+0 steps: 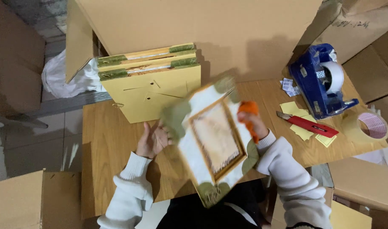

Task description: The person is cleaning the glass and borders of several picture frames using an orange cloth before placing them in a box.

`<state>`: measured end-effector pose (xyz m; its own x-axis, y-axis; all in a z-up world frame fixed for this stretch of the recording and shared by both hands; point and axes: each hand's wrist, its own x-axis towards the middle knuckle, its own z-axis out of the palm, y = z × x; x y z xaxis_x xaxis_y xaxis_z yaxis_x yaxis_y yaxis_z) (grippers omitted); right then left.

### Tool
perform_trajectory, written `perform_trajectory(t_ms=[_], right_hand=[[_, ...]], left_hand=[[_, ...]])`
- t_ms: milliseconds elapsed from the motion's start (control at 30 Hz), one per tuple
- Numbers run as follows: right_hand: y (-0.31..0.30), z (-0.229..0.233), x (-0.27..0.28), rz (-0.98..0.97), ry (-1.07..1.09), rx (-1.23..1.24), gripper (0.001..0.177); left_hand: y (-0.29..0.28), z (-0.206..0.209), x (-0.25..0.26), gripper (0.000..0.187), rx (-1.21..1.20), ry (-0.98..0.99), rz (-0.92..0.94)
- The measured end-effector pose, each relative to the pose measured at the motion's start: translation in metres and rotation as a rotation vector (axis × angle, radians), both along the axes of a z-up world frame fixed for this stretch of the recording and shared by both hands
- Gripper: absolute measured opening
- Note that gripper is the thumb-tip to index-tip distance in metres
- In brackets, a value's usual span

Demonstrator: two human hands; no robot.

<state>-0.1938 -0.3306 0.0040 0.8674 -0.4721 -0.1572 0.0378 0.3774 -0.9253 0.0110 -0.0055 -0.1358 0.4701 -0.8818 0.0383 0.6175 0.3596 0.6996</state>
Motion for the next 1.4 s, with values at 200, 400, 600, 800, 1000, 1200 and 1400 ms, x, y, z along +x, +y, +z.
perform_trajectory(t_ms=[200,400,600,800,1000,1200,1400], right_hand=[[-0.014,0.015,0.003,-0.435,-0.142,0.369,0.039],[0.064,0.093,0.011,-0.311,-0.267,0.242,0.034],[0.051,0.042,0.015,-0.166,-0.330,0.142,0.086],[-0.045,-0.054,0.013,-0.382,-0.237,0.409,0.052],[-0.026,0.025,0.012,-0.176,-0.191,0.422,0.044],[0.002,0.061,0.022,-0.221,0.222,0.072,0.035],[0.002,0.057,0.024,-0.237,0.088,0.031,0.026]], left_hand=[[-0.041,0.094,-0.044,0.165,0.060,-0.405,-0.111],[-0.023,0.024,-0.054,0.156,0.183,-0.510,-0.064],[0.004,0.114,-0.103,0.038,0.641,-0.522,0.274],[-0.003,-0.034,-0.072,0.009,0.360,0.348,0.482],[0.031,-0.082,-0.029,0.027,0.493,0.234,0.370],[-0.011,0.108,-0.055,0.039,0.513,-0.154,0.290],[-0.033,0.179,-0.064,0.021,0.612,-0.360,0.253]])
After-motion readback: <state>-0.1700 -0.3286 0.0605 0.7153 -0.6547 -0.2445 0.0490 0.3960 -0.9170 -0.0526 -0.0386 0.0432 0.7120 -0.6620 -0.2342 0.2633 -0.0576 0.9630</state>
